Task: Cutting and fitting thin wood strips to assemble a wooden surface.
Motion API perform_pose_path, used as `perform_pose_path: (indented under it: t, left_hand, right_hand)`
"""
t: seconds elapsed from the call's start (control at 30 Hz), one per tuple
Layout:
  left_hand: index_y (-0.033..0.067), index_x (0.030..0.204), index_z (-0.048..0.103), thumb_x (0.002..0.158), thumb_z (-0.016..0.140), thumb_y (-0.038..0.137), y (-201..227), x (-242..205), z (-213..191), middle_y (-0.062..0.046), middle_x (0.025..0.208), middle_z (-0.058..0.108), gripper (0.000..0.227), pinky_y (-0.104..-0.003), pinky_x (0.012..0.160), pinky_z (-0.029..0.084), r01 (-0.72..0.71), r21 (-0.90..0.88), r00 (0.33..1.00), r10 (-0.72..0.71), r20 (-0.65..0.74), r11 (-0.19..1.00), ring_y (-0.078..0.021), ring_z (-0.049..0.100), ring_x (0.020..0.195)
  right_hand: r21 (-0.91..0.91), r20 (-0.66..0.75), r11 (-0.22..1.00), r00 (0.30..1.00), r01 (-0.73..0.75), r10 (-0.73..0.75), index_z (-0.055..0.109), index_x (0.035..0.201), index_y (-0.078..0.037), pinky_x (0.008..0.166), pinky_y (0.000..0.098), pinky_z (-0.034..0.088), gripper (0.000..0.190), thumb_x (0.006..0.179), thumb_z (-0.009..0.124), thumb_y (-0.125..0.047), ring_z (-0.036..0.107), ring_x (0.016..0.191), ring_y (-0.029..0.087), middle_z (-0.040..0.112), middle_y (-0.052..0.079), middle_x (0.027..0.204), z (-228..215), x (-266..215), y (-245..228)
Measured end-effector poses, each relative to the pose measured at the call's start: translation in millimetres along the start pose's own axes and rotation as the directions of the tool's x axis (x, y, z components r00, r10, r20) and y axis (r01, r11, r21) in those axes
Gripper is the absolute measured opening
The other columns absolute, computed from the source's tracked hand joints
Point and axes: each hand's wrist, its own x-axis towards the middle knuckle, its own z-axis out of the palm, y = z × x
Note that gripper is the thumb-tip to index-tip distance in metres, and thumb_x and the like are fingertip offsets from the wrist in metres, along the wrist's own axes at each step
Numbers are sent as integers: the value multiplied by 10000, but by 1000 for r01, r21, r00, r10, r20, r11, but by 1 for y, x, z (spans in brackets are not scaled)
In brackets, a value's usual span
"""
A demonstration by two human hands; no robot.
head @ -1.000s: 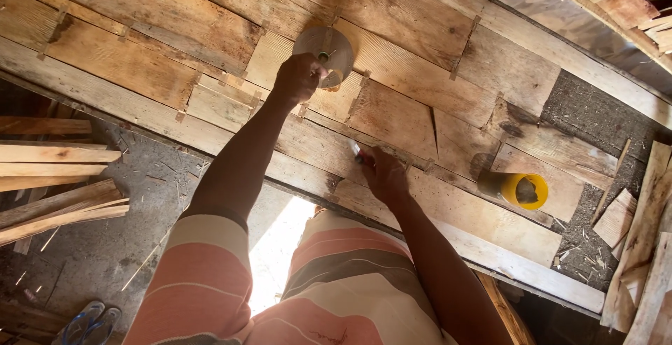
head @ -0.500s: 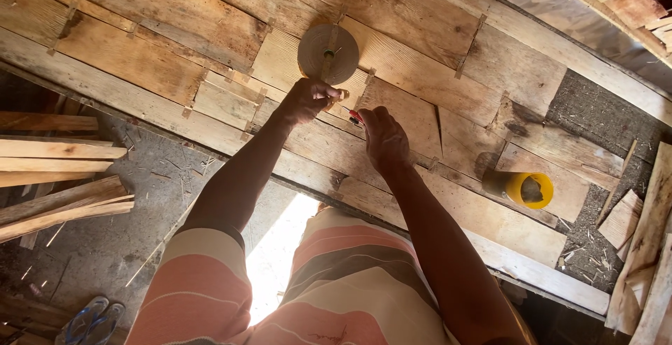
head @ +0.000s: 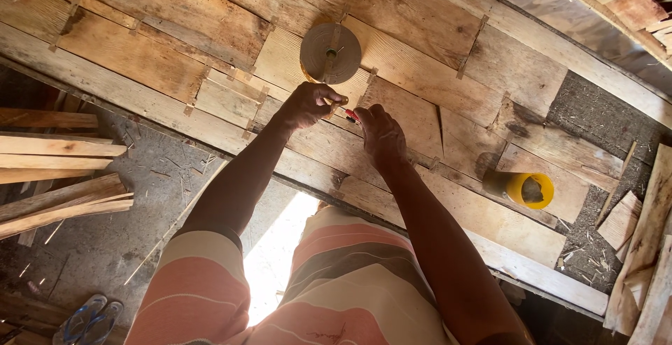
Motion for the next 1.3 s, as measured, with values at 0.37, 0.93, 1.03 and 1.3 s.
perform_pose_path:
  t: [0.37, 0.93, 1.03, 1.3]
  left_hand:
    - [103, 1154, 760, 859, 689, 6, 28, -20, 4, -55, 1178, 764, 319, -299, 754, 636, 47, 91, 999, -47, 2, 995, -141, 717, 824]
    - [27, 1321, 480, 888, 741, -41, 46, -66, 0, -238, 1235, 529, 511, -456, 686, 601, -157, 687, 877, 421, -234, 709, -415, 702, 881]
    - [23, 1338, 459, 853, 776, -36, 66, -73, 1, -305, 1436, 417, 582, -458, 687, 610, -25, 703, 892, 334, -306, 711, -439, 710, 903]
    - [117, 1635, 122, 696, 909, 86, 104, -83, 29, -284, 1674, 192, 1225, -366, 749, 645, 41, 114, 957, -6, -289, 993, -382, 750, 1043]
  right_hand:
    - [-173, 121, 985, 992, -10, 31, 647, 1245, -116, 773, 348, 608, 355, 916, 640, 17, 709, 891, 238, 667, 120, 1054, 23, 8, 1]
    - [173, 220, 944, 945, -281, 241, 712, 1086, -132, 816, 450, 548, 198, 892, 727, -171, 684, 958, 313, 657, 103, 1110, 57, -71, 44]
    - [156, 174, 955, 958, -254, 227, 709, 1106, -137, 855, 456, 542, 200, 917, 748, -189, 663, 1001, 322, 660, 100, 1065, 46, -71, 37]
    - [331, -79, 943, 995, -30, 59, 618, 1364, -50, 882, 458, 580, 421, 947, 673, -44, 688, 1052, 335, 659, 161, 1249, -40, -71, -11]
